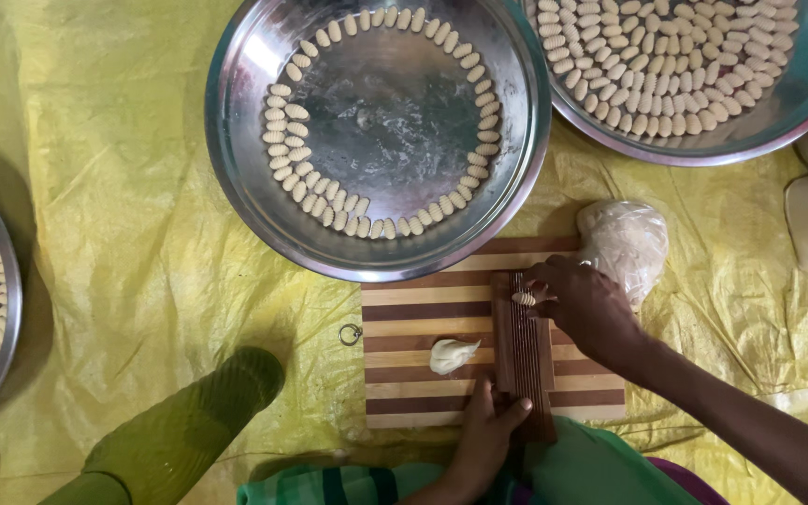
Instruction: The person sits on a yellow tarp and repeatedly takes small pieces of dough, rolls them into balls, and presses them onto a ridged wooden board to create textured shapes. The finished pieces are placed in a circular pattern on a metal tray.
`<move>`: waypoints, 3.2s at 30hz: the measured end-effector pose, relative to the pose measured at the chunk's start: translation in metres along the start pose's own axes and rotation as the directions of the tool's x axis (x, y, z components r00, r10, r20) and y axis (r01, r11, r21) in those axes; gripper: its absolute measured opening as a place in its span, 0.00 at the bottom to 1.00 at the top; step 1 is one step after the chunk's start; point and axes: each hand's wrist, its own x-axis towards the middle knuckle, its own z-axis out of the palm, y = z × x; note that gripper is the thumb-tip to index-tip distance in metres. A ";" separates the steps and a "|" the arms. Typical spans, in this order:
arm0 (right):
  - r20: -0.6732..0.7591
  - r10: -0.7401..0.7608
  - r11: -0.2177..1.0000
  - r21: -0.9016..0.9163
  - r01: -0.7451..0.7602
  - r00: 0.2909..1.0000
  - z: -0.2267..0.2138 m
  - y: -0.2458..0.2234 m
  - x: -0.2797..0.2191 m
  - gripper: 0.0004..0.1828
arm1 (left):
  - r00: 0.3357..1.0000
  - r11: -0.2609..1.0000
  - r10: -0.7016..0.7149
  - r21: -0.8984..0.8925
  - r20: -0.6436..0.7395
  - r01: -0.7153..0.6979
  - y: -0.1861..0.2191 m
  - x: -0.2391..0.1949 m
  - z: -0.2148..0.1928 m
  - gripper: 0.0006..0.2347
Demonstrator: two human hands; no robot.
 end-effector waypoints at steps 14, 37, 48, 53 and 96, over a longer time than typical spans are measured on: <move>-0.109 -0.163 0.982 -0.112 0.151 0.981 0.003 -0.001 0.003 0.09 | 1.000 0.998 -0.030 0.059 0.005 0.029 0.016 -0.005 0.002 0.22; 0.064 -0.113 0.960 0.266 0.092 0.992 -0.048 -0.042 0.069 0.11 | 0.975 0.921 0.206 0.353 -0.084 -0.164 -0.024 0.028 -0.009 0.18; -0.021 -0.338 0.915 0.227 0.334 0.941 0.003 -0.141 0.168 0.04 | 0.997 0.945 -0.004 0.325 -0.078 0.029 -0.047 0.033 -0.005 0.33; -0.070 -0.366 0.908 0.191 0.373 0.928 0.016 -0.142 0.175 0.07 | 0.998 0.957 -0.052 0.282 -0.047 0.063 -0.036 0.028 -0.005 0.33; -0.020 -0.719 0.692 -0.111 0.713 0.695 0.074 -0.043 -0.011 0.14 | 0.963 0.940 0.267 0.209 0.040 -0.269 0.009 0.012 -0.001 0.24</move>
